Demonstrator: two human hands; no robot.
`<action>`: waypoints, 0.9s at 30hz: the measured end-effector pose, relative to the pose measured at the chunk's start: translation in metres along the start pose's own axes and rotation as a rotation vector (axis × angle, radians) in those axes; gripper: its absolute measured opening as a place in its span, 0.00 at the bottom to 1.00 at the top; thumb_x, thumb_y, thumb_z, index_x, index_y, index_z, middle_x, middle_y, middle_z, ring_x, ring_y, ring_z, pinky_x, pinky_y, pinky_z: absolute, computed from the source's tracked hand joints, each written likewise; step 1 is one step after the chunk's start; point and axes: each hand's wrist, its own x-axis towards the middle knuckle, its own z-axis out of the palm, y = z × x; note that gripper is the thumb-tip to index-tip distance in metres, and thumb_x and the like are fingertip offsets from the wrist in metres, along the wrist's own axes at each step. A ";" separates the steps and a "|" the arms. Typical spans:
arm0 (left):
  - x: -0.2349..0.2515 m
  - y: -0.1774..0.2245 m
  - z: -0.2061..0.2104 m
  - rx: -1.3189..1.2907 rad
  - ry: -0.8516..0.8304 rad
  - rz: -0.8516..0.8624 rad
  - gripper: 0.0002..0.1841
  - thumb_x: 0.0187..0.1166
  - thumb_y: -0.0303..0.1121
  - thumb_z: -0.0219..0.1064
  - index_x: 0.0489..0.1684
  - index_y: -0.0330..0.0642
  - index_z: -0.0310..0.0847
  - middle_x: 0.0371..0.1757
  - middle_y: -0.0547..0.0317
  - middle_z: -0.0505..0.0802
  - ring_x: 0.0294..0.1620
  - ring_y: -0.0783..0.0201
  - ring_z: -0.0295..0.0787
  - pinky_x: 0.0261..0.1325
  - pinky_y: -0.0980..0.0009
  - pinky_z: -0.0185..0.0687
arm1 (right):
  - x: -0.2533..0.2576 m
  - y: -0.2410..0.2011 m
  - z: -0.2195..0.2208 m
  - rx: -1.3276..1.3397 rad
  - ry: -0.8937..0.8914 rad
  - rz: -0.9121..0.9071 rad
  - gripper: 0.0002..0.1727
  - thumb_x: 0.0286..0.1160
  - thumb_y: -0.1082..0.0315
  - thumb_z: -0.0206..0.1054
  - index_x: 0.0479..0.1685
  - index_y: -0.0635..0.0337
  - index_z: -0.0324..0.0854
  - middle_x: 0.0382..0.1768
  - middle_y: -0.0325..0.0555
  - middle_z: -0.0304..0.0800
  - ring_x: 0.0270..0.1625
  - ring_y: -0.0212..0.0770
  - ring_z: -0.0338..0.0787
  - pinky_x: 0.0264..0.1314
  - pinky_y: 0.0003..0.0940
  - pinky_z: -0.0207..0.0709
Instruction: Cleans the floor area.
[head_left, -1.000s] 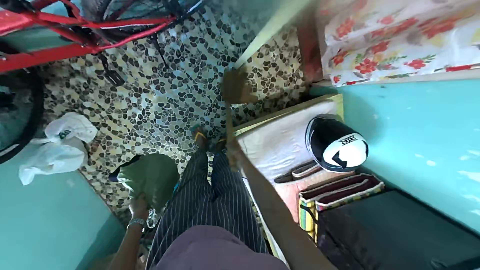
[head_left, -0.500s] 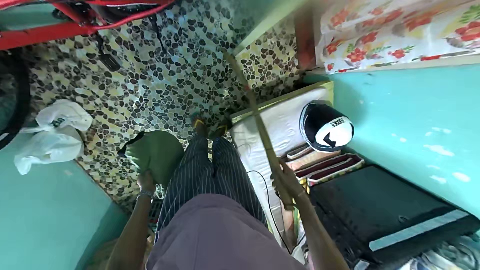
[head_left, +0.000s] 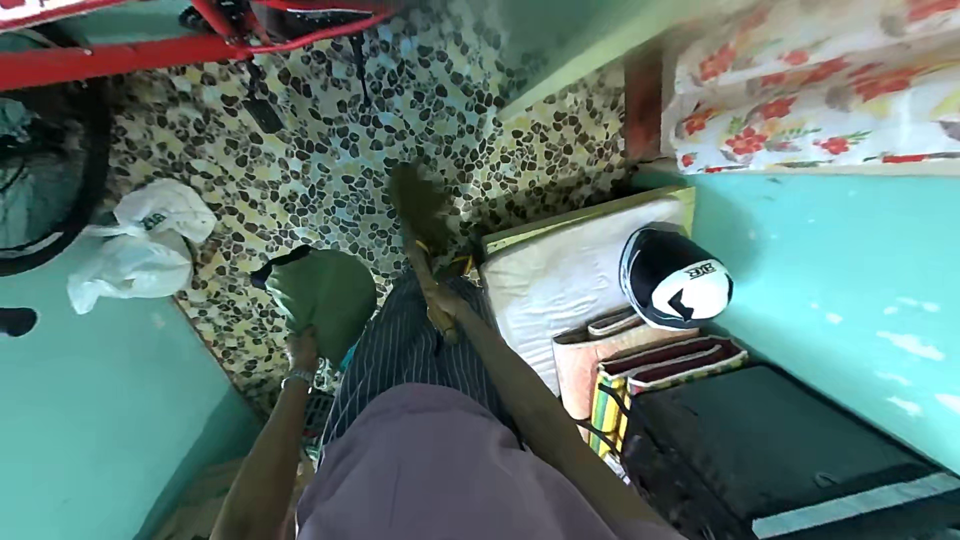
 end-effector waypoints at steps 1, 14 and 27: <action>0.001 0.000 -0.002 0.022 -0.001 0.000 0.26 0.89 0.35 0.59 0.81 0.28 0.66 0.75 0.29 0.79 0.74 0.40 0.78 0.75 0.43 0.73 | -0.014 0.001 0.003 -0.010 -0.029 -0.008 0.25 0.94 0.53 0.52 0.79 0.60 0.64 0.36 0.50 0.82 0.25 0.39 0.83 0.31 0.34 0.83; 0.002 0.028 -0.005 0.076 -0.014 -0.003 0.25 0.90 0.36 0.59 0.77 0.23 0.68 0.74 0.22 0.79 0.75 0.31 0.76 0.77 0.36 0.68 | -0.234 -0.067 -0.059 0.285 0.217 -0.259 0.25 0.90 0.66 0.52 0.82 0.60 0.56 0.29 0.45 0.82 0.21 0.36 0.83 0.21 0.30 0.81; -0.041 0.124 0.026 0.183 0.003 -0.013 0.23 0.89 0.36 0.60 0.71 0.22 0.74 0.66 0.20 0.83 0.70 0.28 0.80 0.74 0.33 0.70 | -0.057 -0.409 -0.276 0.564 0.602 -0.522 0.23 0.90 0.51 0.54 0.73 0.56 0.67 0.39 0.48 0.81 0.30 0.40 0.83 0.33 0.37 0.83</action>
